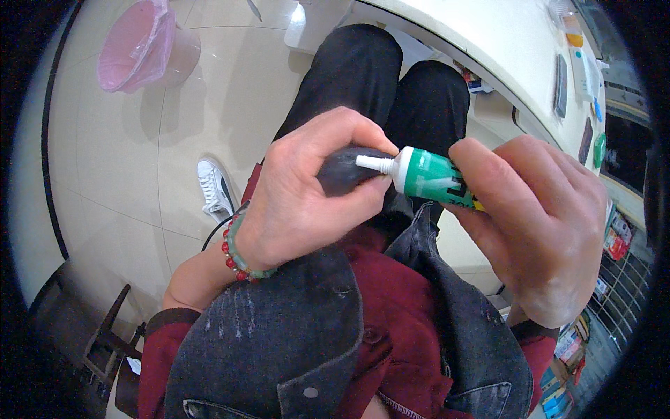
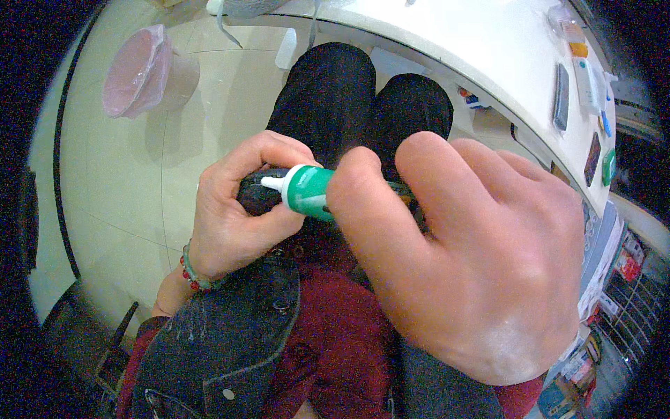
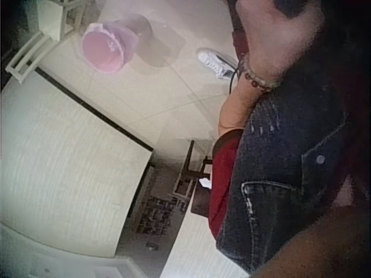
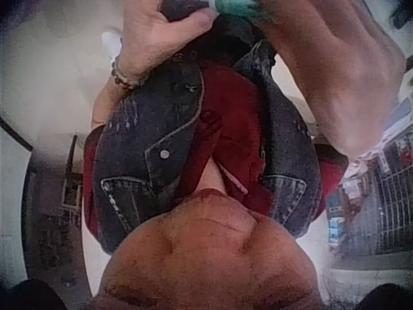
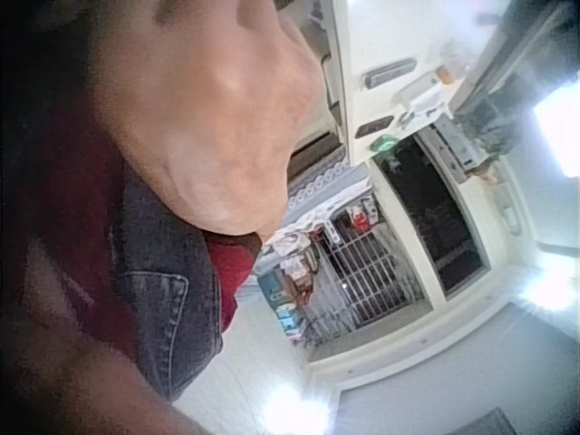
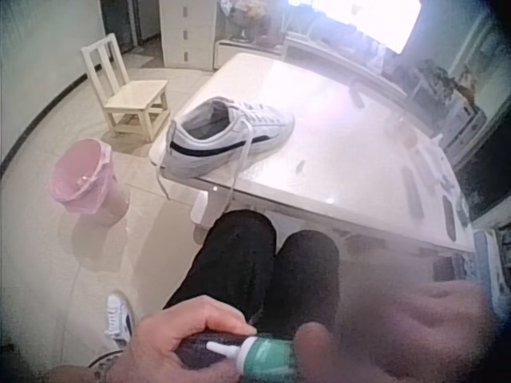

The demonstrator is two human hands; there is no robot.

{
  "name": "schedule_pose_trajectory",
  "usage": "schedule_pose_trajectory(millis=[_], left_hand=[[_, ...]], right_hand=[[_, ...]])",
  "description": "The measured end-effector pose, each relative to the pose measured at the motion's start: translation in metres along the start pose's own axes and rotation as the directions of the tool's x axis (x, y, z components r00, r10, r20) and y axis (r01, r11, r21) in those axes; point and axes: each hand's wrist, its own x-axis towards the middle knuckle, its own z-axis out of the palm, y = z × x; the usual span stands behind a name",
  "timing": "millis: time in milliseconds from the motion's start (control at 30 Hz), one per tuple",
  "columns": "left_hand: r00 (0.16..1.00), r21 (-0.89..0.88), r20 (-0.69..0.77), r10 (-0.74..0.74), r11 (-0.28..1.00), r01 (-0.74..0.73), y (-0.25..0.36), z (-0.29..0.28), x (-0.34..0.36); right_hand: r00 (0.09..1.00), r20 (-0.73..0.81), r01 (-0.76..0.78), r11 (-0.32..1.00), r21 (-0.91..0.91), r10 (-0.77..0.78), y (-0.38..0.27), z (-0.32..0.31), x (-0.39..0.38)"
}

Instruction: The person holds a black shoe sole and applies glue from a green tube along a seam. They repeatedly press the glued area with their fingers to bond the layers. The person works on the same sole throughout the clip.

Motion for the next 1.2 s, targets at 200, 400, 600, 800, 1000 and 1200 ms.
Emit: schedule_pose_trajectory(millis=[200, 400, 600, 800, 1000, 1200], left_hand=[[0.994, 0.012, -0.06, 0.088, 0.996, -0.087, -0.004, 0.004, 0.002], [0.999, 0.016, -0.028, 0.041, 0.999, -0.04, -0.004, 0.0, -0.002], [1.0, -0.001, -0.02, 0.011, 1.0, -0.011, -0.005, -0.001, -0.002], [1.0, -0.012, -0.021, 0.005, 1.0, -0.005, -0.005, 0.001, -0.001], [0.999, 0.003, -0.04, -0.003, 1.0, 0.003, -0.006, 0.002, -0.001], [0.993, 0.0, -0.096, 0.061, 0.998, -0.061, -0.012, 0.006, 0.004]], right_hand=[[0.999, 0.026, -0.027, 0.997, -0.066, 0.029, -0.007, -0.001, 0.003], [0.997, 0.026, -0.065, 0.995, -0.076, 0.067, -0.009, -0.006, 0.0], [0.999, -0.018, -0.033, 0.999, -0.014, 0.033, -0.005, 0.001, -0.001], [1.0, -0.01, -0.02, 0.999, -0.036, 0.019, -0.004, 0.005, 0.001], [0.999, 0.019, -0.031, 0.996, -0.083, 0.033, 0.001, 0.004, -0.003], [0.995, -0.071, -0.062, 0.997, 0.05, 0.066, 0.01, 0.011, -0.008]])
